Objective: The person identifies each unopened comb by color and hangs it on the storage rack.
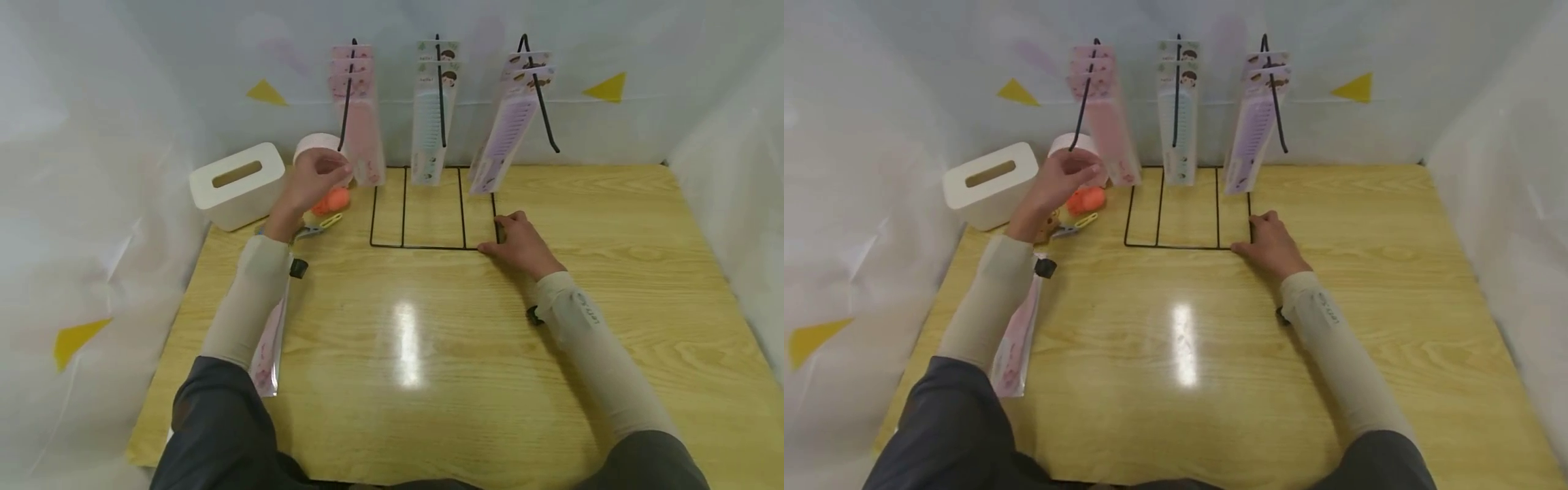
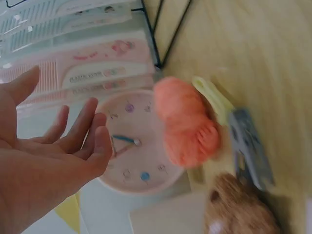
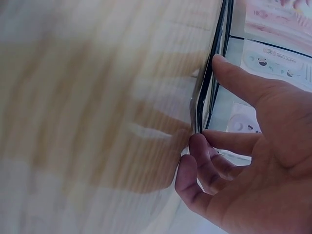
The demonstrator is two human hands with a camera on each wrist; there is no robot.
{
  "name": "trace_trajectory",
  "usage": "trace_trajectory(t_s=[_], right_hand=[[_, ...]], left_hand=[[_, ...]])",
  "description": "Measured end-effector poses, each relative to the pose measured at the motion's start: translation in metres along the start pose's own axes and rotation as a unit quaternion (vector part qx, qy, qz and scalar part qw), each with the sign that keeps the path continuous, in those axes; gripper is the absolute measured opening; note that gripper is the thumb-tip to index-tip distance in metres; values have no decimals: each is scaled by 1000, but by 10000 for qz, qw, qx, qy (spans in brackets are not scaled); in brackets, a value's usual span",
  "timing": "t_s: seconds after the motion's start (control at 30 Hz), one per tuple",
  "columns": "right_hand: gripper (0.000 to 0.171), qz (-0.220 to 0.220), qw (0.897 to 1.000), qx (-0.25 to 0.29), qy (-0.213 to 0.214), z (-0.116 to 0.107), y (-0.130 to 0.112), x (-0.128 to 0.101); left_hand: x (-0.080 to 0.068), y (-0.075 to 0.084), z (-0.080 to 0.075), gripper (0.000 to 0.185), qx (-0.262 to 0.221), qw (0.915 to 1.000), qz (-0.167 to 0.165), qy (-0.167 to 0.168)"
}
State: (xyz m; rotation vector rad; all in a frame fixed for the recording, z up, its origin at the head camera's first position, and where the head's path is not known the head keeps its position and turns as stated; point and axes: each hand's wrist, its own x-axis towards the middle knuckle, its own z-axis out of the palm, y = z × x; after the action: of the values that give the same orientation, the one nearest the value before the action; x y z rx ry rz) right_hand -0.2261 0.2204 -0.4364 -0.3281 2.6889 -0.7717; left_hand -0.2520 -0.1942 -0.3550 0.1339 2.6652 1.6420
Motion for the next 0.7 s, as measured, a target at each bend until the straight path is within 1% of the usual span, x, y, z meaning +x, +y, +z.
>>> trace_trajectory(t_s=[0.1, 0.13, 0.17, 0.2, 0.3, 0.37, 0.47, 0.53, 0.57, 0.6, 0.63, 0.67, 0.7], right_hand=[[87, -14, 10000, -24, -34, -1, 0, 1], [87, -17, 10000, -13, -52, -1, -1, 1], [87, -19, 10000, -7, -75, -1, -1, 1], [87, -22, 10000, -2, -95, 0, -2, 2], [87, -35, 9999, 19, -101, -2, -1, 1], [86, -60, 9999, 22, -99, -3, -1, 0], [86, -65, 9999, 27, -104, -4, -1, -1], [88, -65, 9999, 41, -113, -4, -1, -1], [88, -61, 9999, 46, -113, -4, -1, -1], [88, -62, 9999, 54, -108, -3, -1, -1], [88, -65, 9999, 60, -112, -3, -1, 0], [88, -71, 9999, 63, -106, -3, -1, 0], [88, -78, 9999, 56, -102, -3, -1, 0]], left_hand=[[-18, -12, -10, 47, 224, 9995, -106, -198], [-25, -16, -14, 49, 377, 9988, -212, -228], [-33, -19, -18, 49, 539, 9977, -353, -217], [-41, -23, -22, 48, 650, 9968, -414, -201], [-59, -32, -31, 45, 972, 9944, -413, -67], [-71, -37, -37, 43, 1070, 9929, -515, 1], [-90, -45, -44, 40, 1180, 9915, -549, 18], [-105, -49, -46, 38, 1379, 9881, -678, 33], [-113, -52, -46, 38, 1558, 9850, -738, 58], [-121, -54, -45, 41, 1804, 9799, -849, 103], [-130, -57, -43, 48, 2097, 9723, -1020, 160], [-139, -59, -40, 55, 2373, 9628, -1276, 209], [-149, -61, -37, 63, 2665, 9510, -1551, 222]])
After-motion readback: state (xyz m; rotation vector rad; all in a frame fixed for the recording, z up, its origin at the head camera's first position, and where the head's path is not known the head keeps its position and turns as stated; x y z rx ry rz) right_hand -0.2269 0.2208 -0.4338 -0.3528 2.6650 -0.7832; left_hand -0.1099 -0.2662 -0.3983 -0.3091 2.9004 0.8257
